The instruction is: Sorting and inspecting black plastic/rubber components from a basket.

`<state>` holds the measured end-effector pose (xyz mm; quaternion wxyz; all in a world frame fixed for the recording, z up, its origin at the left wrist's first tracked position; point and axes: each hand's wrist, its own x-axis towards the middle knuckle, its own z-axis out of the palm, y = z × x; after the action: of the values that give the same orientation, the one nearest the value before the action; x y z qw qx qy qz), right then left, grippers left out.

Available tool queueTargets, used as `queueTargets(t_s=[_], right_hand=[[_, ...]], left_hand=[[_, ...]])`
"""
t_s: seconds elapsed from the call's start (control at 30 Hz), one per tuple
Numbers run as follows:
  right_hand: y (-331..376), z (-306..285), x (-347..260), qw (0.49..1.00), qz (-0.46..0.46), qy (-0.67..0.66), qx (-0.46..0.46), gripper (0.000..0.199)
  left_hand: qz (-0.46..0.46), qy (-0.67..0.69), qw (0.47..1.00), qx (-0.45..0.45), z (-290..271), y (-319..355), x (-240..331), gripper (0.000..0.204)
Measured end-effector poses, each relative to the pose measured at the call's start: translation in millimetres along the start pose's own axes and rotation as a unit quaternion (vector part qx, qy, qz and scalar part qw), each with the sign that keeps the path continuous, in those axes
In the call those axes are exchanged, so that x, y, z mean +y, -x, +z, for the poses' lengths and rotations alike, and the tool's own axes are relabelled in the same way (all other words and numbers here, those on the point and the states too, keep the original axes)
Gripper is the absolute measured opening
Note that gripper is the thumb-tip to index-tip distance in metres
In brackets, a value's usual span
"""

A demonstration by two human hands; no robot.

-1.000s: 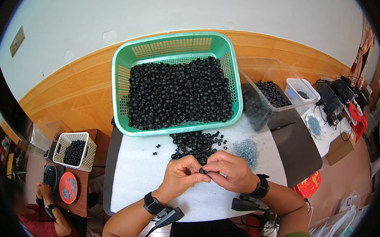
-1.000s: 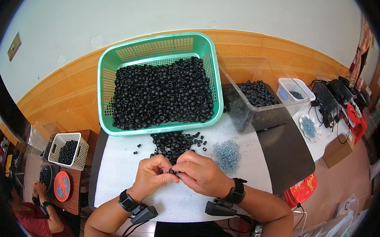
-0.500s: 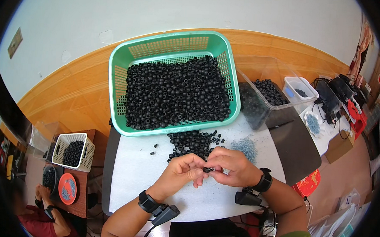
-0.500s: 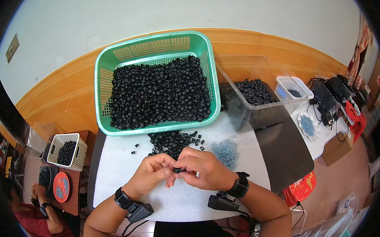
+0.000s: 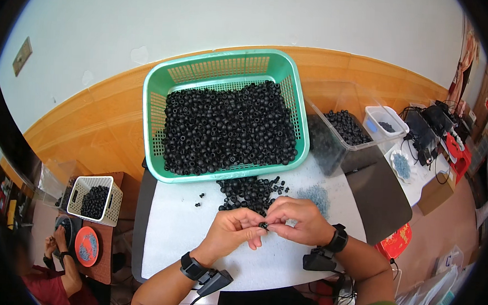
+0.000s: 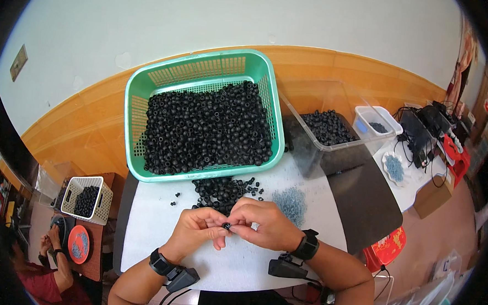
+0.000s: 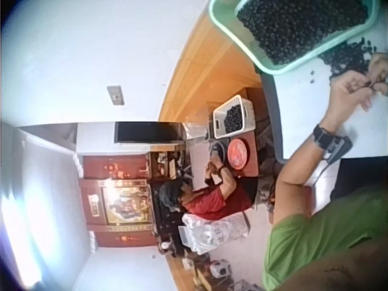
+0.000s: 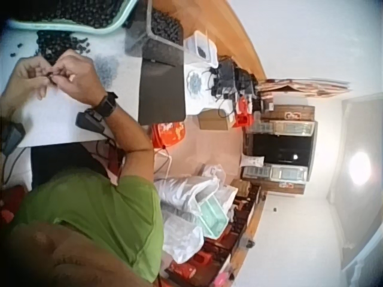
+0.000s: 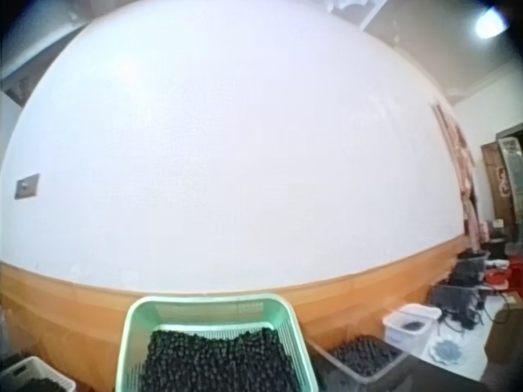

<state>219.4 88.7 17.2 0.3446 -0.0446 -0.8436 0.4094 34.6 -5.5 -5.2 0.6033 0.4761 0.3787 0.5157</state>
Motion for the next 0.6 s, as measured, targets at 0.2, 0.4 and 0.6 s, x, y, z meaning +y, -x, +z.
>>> queueTargets(t_s=[0.2,0.4,0.6], right_hand=[[-1.7,0.9,-0.4,0.999,-0.027,0.031,0.013,0.021],[-1.2,6.6,1.9,0.995,-0.054,0.077,0.017,0.024],[-2.1,8.9,1.1,0.987,-0.075,0.141,0.027,0.019]], left_hand=[[0.042,-0.038,0.998,0.03,1.7,1.8,-3.9,0.014],[0.037,-0.06,0.997,0.043,2.3,0.4,-2.9,0.012],[0.011,-0.015,1.0,0.017,2.2,-1.3,-1.9,0.014]])
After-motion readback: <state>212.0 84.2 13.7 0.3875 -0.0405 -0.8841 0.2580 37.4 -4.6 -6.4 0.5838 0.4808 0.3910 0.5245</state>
